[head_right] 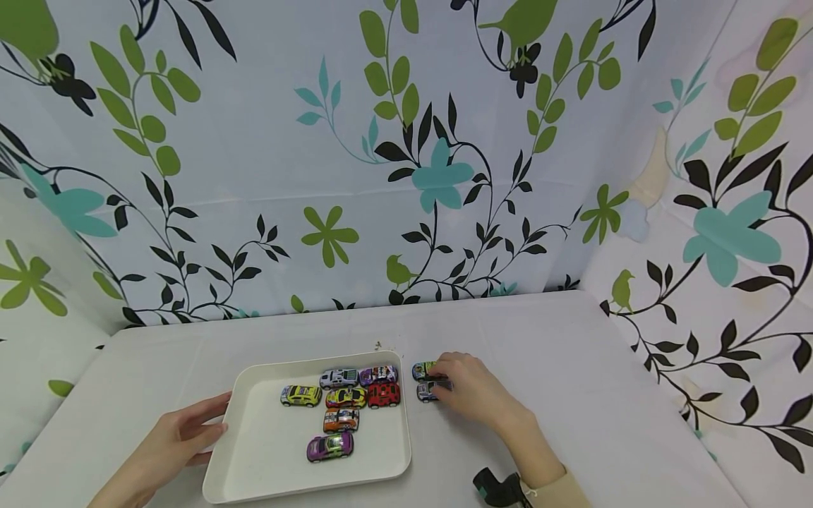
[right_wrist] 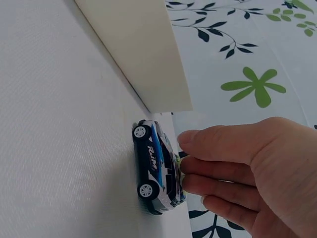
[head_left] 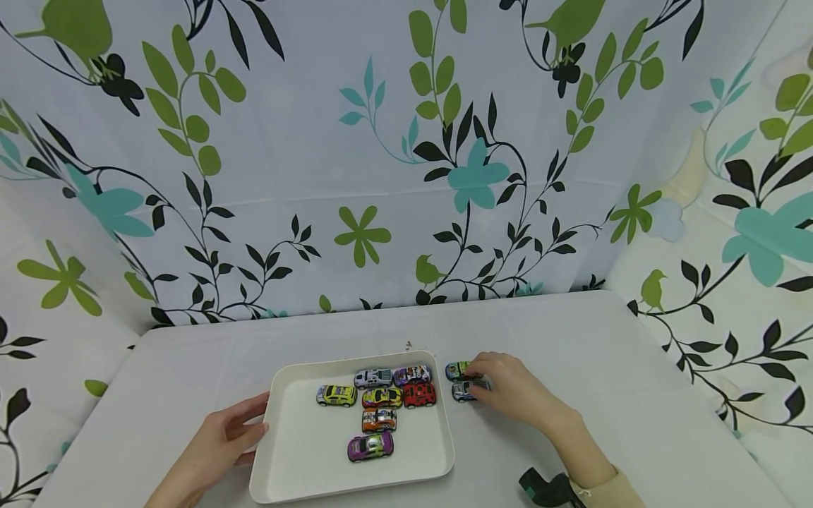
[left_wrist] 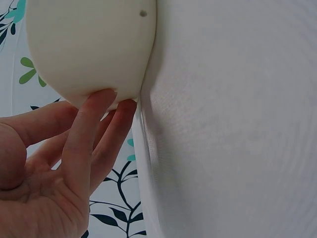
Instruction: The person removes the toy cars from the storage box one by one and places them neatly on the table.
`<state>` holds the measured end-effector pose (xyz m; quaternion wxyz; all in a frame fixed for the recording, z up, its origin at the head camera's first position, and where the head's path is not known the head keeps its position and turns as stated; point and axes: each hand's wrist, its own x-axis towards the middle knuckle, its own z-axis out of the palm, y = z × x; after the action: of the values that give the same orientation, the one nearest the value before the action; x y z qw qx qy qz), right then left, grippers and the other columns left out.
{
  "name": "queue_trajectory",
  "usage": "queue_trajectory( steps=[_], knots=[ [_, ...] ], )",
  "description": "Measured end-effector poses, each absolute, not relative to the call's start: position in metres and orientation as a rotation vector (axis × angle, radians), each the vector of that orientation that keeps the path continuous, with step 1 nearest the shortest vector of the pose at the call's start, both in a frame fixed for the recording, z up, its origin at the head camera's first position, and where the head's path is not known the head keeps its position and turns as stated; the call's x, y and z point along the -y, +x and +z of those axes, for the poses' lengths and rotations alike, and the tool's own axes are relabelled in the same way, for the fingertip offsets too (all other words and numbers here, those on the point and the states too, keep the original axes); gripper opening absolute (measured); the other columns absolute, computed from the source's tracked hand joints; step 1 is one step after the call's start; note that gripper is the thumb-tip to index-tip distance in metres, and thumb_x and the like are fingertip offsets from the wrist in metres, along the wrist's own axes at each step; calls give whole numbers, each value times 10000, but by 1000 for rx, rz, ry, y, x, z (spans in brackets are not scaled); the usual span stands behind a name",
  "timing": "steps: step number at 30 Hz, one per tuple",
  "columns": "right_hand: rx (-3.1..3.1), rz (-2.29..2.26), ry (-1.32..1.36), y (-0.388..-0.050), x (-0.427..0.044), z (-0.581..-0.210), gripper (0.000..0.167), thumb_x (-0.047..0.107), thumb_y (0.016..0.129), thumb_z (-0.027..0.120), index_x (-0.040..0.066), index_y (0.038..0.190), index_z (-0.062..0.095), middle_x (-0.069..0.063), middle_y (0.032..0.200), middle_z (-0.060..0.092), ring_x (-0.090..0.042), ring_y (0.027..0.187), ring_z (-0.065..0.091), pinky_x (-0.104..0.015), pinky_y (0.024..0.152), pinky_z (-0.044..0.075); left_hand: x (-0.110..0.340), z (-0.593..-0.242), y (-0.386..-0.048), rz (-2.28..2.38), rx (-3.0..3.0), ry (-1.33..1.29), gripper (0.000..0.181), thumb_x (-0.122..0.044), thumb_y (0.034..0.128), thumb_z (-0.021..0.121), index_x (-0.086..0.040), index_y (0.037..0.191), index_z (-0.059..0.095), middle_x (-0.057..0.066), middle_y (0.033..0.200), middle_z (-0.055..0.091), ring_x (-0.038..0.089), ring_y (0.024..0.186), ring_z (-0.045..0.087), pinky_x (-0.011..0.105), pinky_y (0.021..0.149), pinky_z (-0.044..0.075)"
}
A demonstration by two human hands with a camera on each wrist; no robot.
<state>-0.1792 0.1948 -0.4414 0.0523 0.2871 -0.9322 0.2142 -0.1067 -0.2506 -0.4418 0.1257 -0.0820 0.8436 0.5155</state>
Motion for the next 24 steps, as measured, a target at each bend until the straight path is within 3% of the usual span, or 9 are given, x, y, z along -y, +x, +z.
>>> queue_trajectory(
  steps=[24],
  knots=[
    [2666, 806, 868, -170, -176, -438, 248, 161, 855, 797, 80, 1083, 744, 11, 1071, 728, -183, 1019, 682, -398, 899, 578, 249, -442, -107, 1491, -2458, -256, 604, -78, 959, 654, 6, 1502, 400, 291, 1491, 443, 343, 1142, 657, 423, 788, 621]
  ],
)
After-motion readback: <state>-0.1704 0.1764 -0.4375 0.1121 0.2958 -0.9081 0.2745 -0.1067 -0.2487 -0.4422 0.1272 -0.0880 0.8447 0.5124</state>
